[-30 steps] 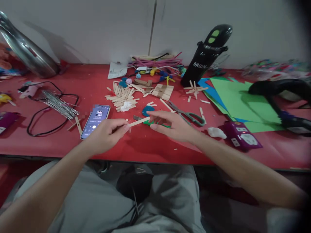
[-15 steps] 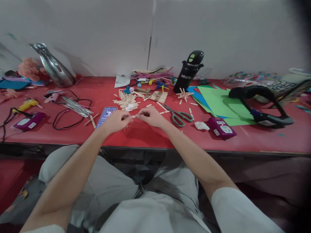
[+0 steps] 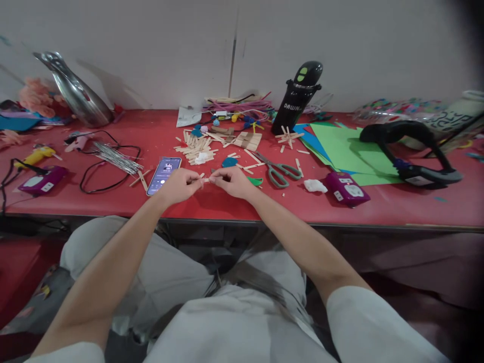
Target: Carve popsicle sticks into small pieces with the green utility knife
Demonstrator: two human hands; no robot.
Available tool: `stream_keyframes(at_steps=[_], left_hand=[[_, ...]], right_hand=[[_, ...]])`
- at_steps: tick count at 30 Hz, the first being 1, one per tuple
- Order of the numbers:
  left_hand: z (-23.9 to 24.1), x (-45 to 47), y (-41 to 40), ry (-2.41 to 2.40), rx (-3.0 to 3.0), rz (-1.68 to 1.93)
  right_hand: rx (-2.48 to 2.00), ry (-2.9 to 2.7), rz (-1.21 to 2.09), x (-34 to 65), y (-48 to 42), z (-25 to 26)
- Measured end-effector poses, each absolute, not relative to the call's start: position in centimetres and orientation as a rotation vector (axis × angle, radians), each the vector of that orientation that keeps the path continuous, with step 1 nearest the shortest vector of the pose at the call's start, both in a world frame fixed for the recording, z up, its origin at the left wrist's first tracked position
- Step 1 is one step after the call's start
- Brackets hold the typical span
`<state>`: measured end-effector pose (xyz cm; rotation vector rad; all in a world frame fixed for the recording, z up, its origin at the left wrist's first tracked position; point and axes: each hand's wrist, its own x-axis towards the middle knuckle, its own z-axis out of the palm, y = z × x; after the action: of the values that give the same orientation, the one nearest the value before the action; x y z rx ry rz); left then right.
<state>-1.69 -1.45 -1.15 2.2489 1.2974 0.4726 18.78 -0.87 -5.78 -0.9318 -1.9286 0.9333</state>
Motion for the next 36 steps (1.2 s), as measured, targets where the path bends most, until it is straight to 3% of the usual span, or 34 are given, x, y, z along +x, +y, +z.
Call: stream_keyframes(at_steps=[13, 22, 36], left_hand=[[-2.6, -2.4, -1.4, 1.28, 2.253, 0.626], [-3.0, -1.7, -2.4, 1.257, 2.022, 0.709], [-3.3, -0.7, -3.1, 1.23, 2.054, 0.69]], right_hand=[[-0.918, -1.82, 0.993, 17.9, -0.7, -6.4], [-0.856, -1.416, 1.416, 17.5, -0.6, -6.4], [-0.761, -1.398, 1.435, 17.5, -0.7, -6.6]])
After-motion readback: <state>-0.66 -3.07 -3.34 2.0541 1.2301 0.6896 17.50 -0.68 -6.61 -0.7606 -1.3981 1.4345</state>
